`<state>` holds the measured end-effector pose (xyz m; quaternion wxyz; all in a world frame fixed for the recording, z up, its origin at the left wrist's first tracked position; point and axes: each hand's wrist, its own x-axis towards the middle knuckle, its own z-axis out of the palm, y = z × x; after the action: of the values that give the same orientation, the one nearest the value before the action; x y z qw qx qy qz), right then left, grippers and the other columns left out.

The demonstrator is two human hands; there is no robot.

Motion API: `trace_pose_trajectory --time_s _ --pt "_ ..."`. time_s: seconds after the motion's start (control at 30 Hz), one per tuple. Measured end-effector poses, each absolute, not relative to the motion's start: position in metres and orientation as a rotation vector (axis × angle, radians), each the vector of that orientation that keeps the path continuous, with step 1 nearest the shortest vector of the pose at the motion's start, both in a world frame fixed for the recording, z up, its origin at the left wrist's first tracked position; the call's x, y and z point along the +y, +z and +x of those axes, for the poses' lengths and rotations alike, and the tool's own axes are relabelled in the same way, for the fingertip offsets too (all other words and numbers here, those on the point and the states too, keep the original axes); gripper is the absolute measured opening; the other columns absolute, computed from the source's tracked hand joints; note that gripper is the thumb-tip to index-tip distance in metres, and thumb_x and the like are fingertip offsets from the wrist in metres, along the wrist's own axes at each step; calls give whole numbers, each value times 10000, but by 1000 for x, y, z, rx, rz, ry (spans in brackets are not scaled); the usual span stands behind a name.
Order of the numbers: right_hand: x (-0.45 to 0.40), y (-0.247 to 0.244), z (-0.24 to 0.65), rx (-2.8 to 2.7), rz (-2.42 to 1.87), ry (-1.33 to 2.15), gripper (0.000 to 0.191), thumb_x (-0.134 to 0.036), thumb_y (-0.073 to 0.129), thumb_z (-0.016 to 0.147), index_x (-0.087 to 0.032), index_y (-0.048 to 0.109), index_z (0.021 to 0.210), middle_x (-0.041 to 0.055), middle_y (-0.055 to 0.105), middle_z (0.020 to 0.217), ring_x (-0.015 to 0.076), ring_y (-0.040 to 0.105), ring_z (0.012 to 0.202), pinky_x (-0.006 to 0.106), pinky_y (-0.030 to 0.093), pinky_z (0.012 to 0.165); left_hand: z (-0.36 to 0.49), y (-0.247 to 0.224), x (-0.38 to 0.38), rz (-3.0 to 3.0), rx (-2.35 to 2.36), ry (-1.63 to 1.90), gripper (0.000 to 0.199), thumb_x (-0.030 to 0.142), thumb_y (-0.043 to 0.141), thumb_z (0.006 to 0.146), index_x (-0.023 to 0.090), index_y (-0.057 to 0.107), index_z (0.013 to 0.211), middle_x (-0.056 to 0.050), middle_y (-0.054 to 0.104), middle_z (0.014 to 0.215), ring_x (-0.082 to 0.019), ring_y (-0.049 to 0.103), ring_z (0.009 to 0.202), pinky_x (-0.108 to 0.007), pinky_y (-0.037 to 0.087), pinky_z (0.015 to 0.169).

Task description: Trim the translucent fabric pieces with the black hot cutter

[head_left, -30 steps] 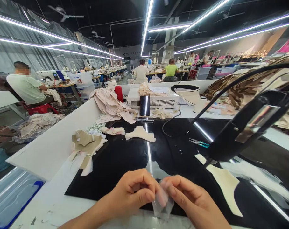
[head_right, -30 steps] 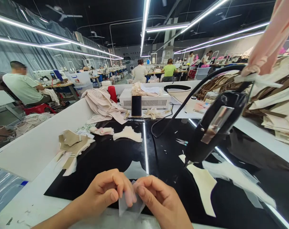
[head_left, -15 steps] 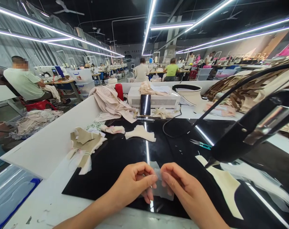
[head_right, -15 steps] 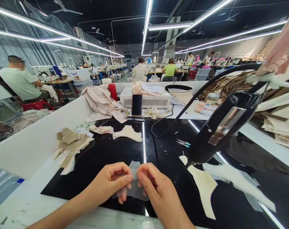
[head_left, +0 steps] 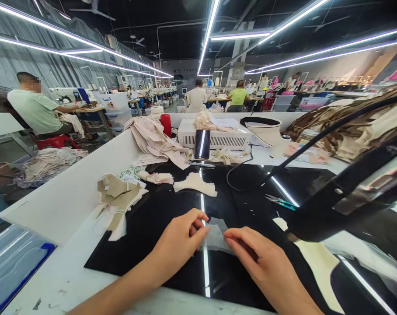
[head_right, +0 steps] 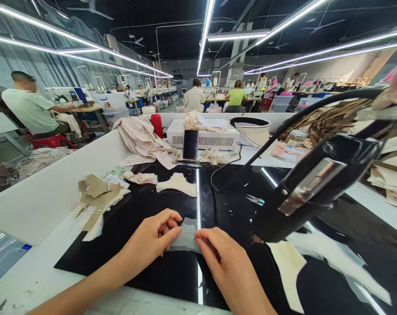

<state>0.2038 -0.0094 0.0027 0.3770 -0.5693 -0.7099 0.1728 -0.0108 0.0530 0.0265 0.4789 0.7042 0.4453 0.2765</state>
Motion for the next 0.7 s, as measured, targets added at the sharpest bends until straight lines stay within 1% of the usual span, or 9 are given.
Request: trace_pose_trajectory --time_s 0.07,0.13,0.27,0.43,0.53,0.7 --pt "-9 0 203 -1856 -1429 347 194 -318 541 1058 -319 733 1034 -34 776 938 138 772 821 208 606 737 -12 25 53 1969 1163 658 91 239 625 981 246 657 1065 49 665 836 -134 631 706 -238 478 645" --pt "-9 -3 202 -1910 -1408 251 235 -316 490 1087 -303 723 1054 -21 775 933 141 783 811 217 616 717 -13 22 53 2207 1222 616 61 200 638 988 242 638 1032 52 680 838 -146 644 737 -258 458 694" --pt "-10 -5 200 -2028 -1388 46 354 -348 381 1133 -269 713 1041 6 765 895 152 782 763 243 626 675 -12 18 52 2497 1274 480 49 208 632 1020 231 632 976 38 703 876 -168 674 770 -285 441 697" --pt "-10 -5 200 -2096 -1380 -171 457 -376 310 1147 -251 714 973 14 741 829 157 750 693 259 609 607 -14 17 51 2618 1262 395 87 235 628 1043 228 634 956 39 707 901 -167 691 798 -289 452 698" --pt "-10 -7 200 -2110 -1393 -200 463 -362 297 1148 -248 710 972 18 732 829 160 741 700 266 602 601 -14 16 51 2653 1267 364 107 253 631 1046 222 634 944 35 701 892 -173 693 803 -293 453 688" --pt "-12 -9 201 -2158 -1420 -169 405 -334 344 1141 -249 708 986 22 726 853 167 729 724 272 583 594 -15 14 50 2663 1257 368 110 248 635 1043 218 633 937 29 702 885 -179 692 796 -296 454 683"
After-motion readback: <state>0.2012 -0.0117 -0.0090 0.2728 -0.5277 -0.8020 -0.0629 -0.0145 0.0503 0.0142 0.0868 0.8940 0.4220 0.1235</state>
